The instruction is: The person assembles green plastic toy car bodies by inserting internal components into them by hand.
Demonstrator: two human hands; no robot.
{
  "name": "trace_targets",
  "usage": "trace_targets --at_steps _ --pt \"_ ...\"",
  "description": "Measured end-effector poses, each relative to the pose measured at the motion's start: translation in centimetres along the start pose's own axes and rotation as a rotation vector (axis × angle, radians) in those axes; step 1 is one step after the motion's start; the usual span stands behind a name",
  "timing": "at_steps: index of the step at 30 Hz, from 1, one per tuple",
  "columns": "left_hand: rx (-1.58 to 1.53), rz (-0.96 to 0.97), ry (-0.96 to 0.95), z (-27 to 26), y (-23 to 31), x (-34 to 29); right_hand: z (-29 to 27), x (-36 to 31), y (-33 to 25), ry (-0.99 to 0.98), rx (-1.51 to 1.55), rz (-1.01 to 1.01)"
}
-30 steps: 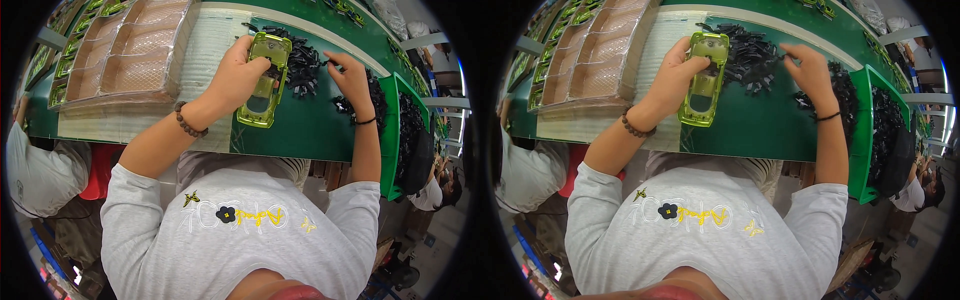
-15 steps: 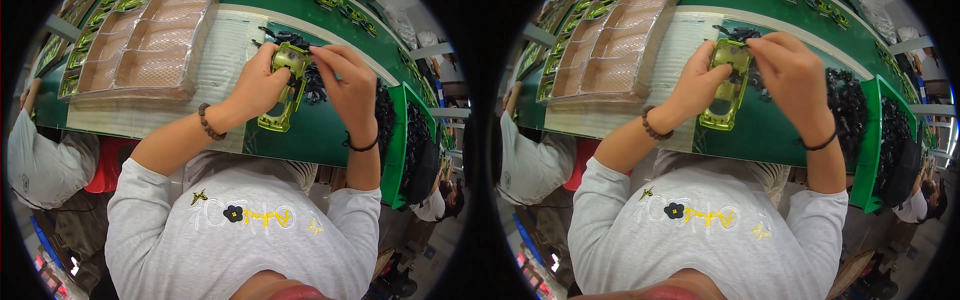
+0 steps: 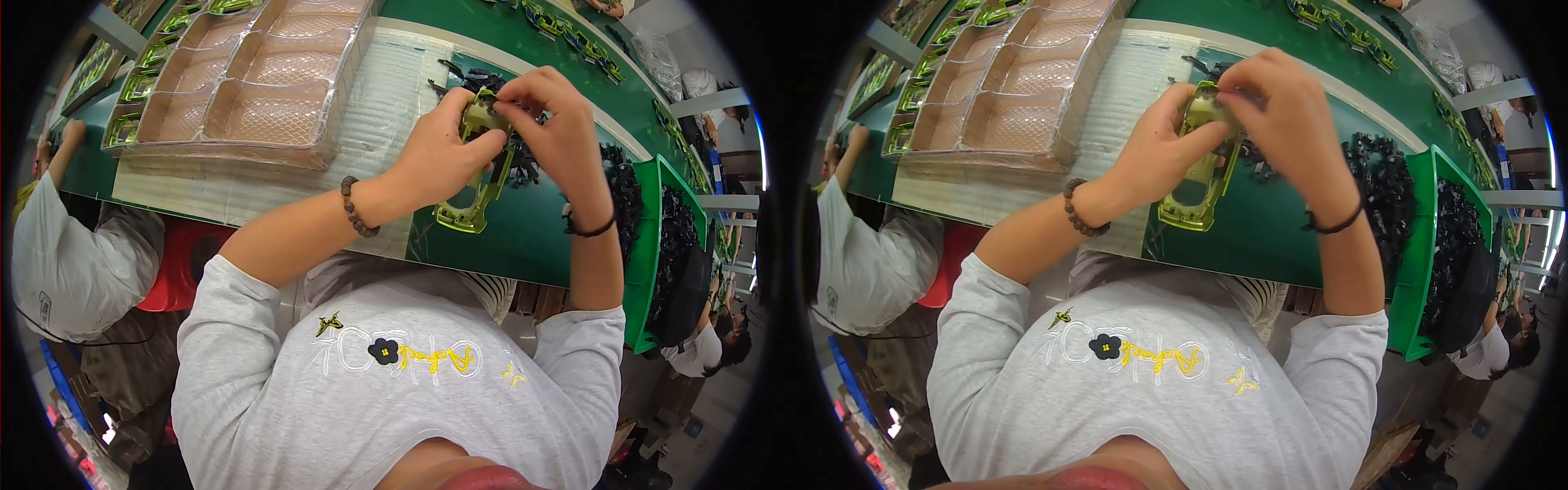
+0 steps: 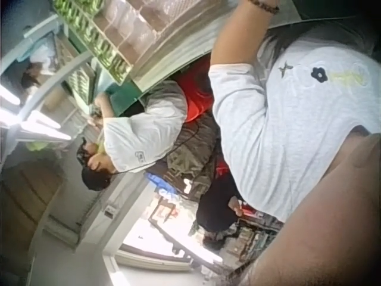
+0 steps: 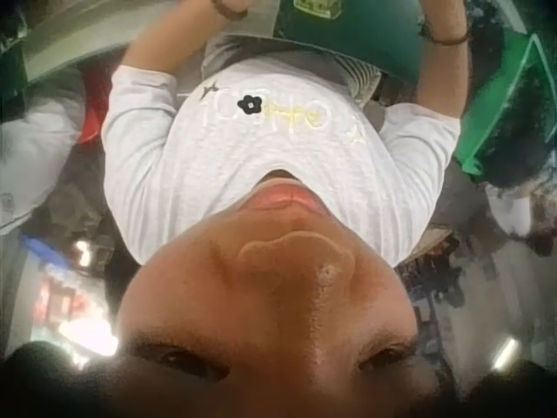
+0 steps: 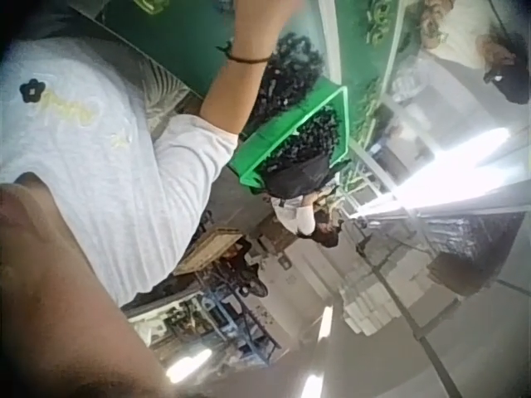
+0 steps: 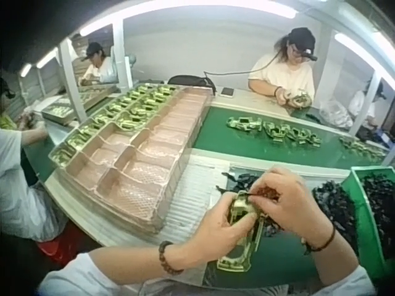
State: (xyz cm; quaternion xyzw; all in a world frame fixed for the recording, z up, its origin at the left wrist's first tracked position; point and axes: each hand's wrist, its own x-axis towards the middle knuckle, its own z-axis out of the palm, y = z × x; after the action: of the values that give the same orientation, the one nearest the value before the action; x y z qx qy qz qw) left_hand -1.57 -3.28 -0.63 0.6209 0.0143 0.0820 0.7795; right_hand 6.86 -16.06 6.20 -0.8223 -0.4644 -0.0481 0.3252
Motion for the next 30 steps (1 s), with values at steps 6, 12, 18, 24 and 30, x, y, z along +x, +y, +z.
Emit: trace_targets --at_steps 6,12,18,24,30 --pt "0.716 0.050 -0.208 -1.9 5.3 -1.4 -3.2 1.3 1.0 -0.542 0.593 0.291" --pt "1.101 0.296 0.191 -13.1 10.2 0.2 -2.7 6.8 6.3 -0.353 0.675 0.687" --pt "1.600 0.254 0.436 -27.3 8.4 5.8 6.6 17.9 14.8 0.203 1.417 0.930" --pt "1.400 0.121 0.391 -27.8 7.5 7.3 15.3 24.9 17.3 0.584 1.683 0.965" --pt "1.408 0.242 0.479 -29.9 6.8 7.6 15.3 23.9 15.3 0.561 1.575 1.014"
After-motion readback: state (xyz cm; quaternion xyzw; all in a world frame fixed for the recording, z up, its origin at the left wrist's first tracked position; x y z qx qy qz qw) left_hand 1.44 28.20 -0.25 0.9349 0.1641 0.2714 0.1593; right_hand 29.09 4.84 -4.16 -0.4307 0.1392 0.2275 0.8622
